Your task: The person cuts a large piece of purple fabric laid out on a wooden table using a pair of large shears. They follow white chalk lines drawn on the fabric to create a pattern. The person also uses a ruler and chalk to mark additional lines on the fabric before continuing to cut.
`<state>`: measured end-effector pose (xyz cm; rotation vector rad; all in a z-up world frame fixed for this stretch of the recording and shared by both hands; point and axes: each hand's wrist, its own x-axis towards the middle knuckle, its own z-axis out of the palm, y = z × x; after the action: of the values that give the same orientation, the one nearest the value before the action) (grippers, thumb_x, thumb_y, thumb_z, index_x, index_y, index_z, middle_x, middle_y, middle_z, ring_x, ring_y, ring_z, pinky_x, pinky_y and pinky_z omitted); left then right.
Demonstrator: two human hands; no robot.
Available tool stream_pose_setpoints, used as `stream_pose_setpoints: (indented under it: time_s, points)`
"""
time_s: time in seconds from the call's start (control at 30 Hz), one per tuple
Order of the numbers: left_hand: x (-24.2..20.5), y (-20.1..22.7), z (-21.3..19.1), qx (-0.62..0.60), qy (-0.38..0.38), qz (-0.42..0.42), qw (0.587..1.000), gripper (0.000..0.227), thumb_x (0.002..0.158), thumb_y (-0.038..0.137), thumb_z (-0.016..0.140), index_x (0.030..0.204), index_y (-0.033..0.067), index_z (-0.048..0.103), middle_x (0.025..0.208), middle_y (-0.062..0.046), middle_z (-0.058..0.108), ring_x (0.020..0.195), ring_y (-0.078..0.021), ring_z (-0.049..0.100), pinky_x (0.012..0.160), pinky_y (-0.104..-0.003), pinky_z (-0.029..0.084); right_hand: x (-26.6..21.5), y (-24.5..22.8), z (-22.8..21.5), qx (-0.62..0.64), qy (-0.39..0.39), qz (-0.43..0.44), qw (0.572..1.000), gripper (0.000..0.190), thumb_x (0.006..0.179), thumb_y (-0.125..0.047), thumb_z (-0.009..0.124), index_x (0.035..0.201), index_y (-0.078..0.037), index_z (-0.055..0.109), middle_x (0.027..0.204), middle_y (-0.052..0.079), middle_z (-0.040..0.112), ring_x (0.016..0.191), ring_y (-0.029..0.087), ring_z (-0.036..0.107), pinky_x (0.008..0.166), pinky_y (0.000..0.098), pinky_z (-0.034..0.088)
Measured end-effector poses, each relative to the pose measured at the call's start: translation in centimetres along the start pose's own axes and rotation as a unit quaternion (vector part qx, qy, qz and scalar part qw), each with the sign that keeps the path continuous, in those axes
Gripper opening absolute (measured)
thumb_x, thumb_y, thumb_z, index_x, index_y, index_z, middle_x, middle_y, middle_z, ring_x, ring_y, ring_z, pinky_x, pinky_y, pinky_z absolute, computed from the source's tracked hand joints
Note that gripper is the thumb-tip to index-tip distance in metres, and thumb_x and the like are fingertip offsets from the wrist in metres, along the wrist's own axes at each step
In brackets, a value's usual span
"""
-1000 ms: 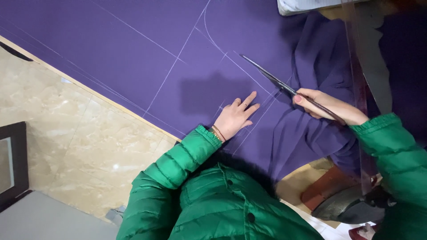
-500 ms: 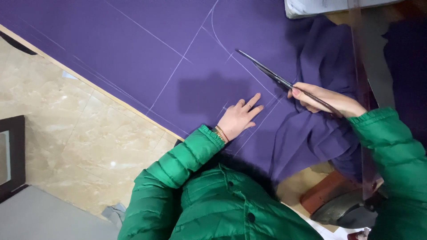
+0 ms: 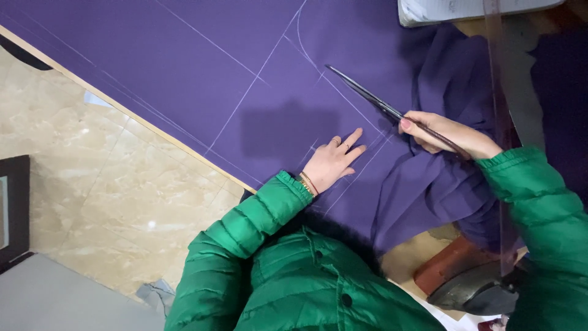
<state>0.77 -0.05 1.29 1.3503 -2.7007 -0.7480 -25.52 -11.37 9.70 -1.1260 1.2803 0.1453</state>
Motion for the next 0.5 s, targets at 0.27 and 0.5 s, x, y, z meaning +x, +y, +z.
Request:
stream_pose_setpoints:
  time_s: [0.27,0.5]
  points:
    - [-0.1,-0.2,0.3,-0.014,0.008,0.004,1.0,0.069,0.09,0.037,0.077,0.15,0.0247,0.043,0.163,-0.01,0.031,0.111,-0.0274,0.06,0.08,-0.038,0.065,0.4,-4.2,1.3,0.026,-0.019,0.059,0.998,0.039,0.108,-0.049,0.047,0.101,-0.01,0.052,0.067,-0.007,0.022,0.047,0.003,0.029,0.036,0.0201,0.02]
    - [-0.2,-0.3,0.9,-0.018,0.031,0.011,0.999,0.07,0.089,0.036,0.078,0.149,0.0237,0.045,0.162,-0.01,0.031,0.111,-0.0264,0.058,0.081,-0.038,0.065,3.9,0.6,0.6,-0.074,0.039,0.045,0.995,0.06,0.102,-0.066,0.051,0.083,-0.009,0.057,0.058,0.0,0.039,0.043,0.01,0.042,0.033,0.0266,0.03]
